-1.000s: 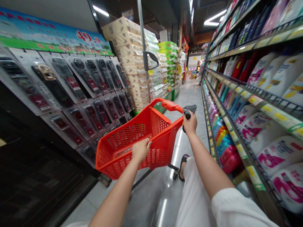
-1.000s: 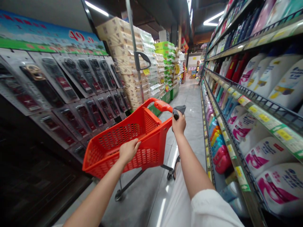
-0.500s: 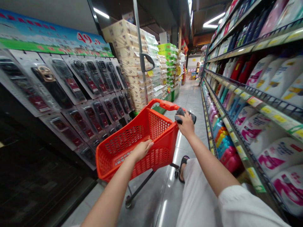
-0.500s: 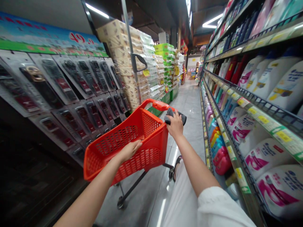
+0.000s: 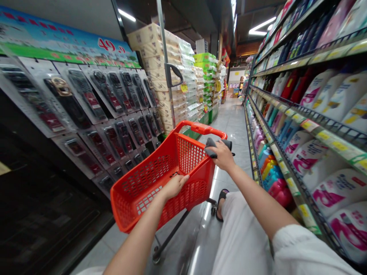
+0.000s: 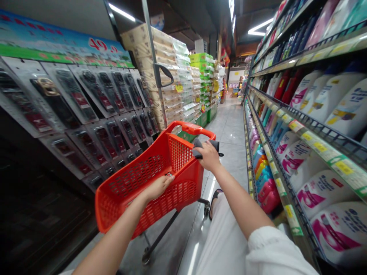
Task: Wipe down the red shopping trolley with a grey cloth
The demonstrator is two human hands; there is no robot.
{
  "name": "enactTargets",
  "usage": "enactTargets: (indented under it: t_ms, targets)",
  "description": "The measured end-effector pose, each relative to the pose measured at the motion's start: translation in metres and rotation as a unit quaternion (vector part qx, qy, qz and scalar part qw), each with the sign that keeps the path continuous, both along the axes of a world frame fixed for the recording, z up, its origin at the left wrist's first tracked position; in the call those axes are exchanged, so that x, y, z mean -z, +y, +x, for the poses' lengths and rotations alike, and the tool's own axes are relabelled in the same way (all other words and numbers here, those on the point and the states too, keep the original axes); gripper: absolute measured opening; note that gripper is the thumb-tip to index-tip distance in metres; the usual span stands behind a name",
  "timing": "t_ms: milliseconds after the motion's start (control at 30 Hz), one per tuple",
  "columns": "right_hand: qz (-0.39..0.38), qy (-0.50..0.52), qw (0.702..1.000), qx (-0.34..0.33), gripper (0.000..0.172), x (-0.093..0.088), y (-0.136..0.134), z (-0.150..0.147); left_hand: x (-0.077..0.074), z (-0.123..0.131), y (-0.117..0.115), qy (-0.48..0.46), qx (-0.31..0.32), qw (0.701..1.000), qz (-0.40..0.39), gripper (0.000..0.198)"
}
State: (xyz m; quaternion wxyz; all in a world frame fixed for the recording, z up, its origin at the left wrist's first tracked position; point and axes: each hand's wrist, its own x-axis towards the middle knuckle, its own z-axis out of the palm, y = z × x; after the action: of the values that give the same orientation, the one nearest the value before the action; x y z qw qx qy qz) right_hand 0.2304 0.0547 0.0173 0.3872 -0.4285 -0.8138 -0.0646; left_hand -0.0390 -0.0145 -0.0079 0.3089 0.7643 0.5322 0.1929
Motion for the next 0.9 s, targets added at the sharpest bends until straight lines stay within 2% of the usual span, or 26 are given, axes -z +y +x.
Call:
enactTargets:
  t_ms: [100,167,267,400,467,567,700,833,900]
  targets:
    - [-0.007,0.093,0.994,0.059,0.035,-0.008,0.030,0.013,0.004,0.012,-0.006,0.000,-0.028,1.000,0.008,0.048]
    - [-0.012,0.134,0.988,0.077,0.031,-0.004,0.040,0.010,0.008,0.022,-0.009,0.004,-0.047,0.999,0.017,0.048]
    - [-0.020,0.148,0.987,0.067,0.026,0.012,0.039,-0.007,0.012,0.036,-0.011,0.014,-0.079,0.996,0.039,0.049]
    - [-0.025,0.135,0.990,0.009,0.024,0.030,0.023,-0.026,0.015,0.053,-0.015,0.011,-0.107,0.992,0.059,0.049]
    - [-0.032,0.127,0.991,-0.004,0.025,0.032,0.021,-0.029,0.016,0.061,-0.016,0.001,-0.106,0.992,0.072,0.052]
    - [-0.050,0.120,0.991,0.013,0.026,0.026,0.027,-0.033,0.016,0.066,-0.018,-0.013,-0.098,0.990,0.098,0.054]
    - [-0.087,0.117,0.988,0.040,0.029,0.024,0.032,-0.050,0.018,0.049,-0.014,-0.006,-0.124,0.982,0.141,0.049]
    - [-0.105,0.125,0.987,-0.006,0.033,0.045,0.019,-0.073,0.021,0.005,-0.007,0.030,-0.192,0.964,0.180,0.033]
    - [-0.112,0.141,0.983,-0.035,0.033,0.055,0.011,-0.081,0.022,-0.019,-0.004,0.089,-0.246,0.940,0.217,0.032]
